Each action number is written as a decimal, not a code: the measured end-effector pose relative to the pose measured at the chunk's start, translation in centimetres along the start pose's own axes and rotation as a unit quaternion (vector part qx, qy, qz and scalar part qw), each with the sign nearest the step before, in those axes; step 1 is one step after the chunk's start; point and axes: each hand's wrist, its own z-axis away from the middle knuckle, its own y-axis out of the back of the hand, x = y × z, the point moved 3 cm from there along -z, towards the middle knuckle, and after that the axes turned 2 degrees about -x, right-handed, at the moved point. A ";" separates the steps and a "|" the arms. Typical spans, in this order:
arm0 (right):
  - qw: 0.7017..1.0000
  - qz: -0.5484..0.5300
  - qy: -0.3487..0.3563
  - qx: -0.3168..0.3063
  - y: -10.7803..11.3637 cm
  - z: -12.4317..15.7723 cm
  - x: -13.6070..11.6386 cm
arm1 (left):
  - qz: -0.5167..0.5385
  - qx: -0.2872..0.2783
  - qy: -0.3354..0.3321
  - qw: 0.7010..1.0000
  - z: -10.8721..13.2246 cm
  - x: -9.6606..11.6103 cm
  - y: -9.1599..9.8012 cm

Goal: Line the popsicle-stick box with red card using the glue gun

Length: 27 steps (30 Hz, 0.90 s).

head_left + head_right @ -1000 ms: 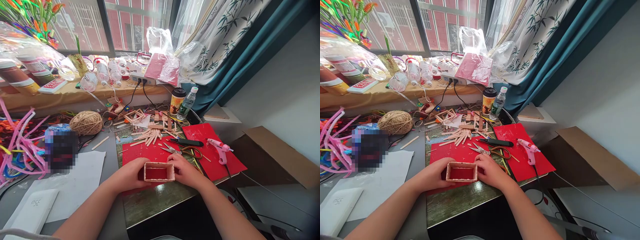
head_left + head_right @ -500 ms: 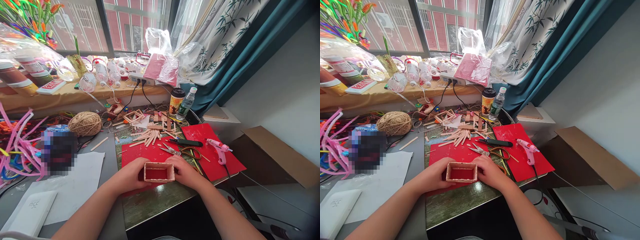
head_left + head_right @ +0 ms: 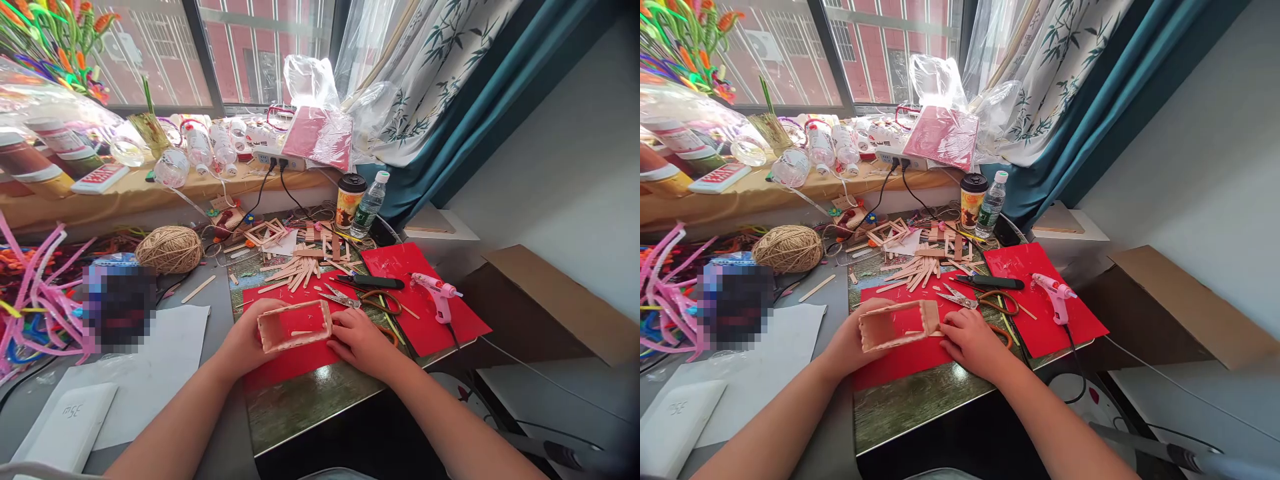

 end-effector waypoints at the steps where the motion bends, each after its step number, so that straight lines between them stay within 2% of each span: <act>1: 1.000 0.026 0.005 0.001 -0.1 0.0 -0.3 | 0.004 0.034 -0.023 0.999 0.1 -0.1 0.3; 3: 0.998 0.062 0.006 0.002 -0.2 -0.1 -1.0 | 0.007 0.080 -0.058 0.995 0.2 -0.2 0.6; 5: 0.997 0.072 -0.014 -0.002 -0.6 -0.3 -2.0 | 0.002 0.092 -0.061 0.994 0.3 -0.2 0.6; 9: 0.994 0.018 -0.105 0.012 -2.3 -1.6 -3.6 | -0.017 0.067 -0.037 0.997 0.3 -0.2 0.2; 13: 0.990 -0.003 -0.139 0.036 -4.3 -3.3 -4.8 | -0.042 0.053 -0.023 0.997 0.5 0.0 0.1; 18: 0.994 -0.032 -0.100 0.027 -4.2 -3.2 -5.6 | -0.060 -0.001 0.049 0.997 0.2 0.6 -0.2; 24: 0.998 -0.055 -0.040 -0.016 -2.8 0.4 -6.7 | -0.023 -0.088 0.094 0.991 -0.5 1.1 -1.4; 27: 0.998 -0.064 -0.008 0.004 -2.3 2.3 -6.5 | -0.044 -0.108 0.110 0.987 -0.4 0.9 -2.0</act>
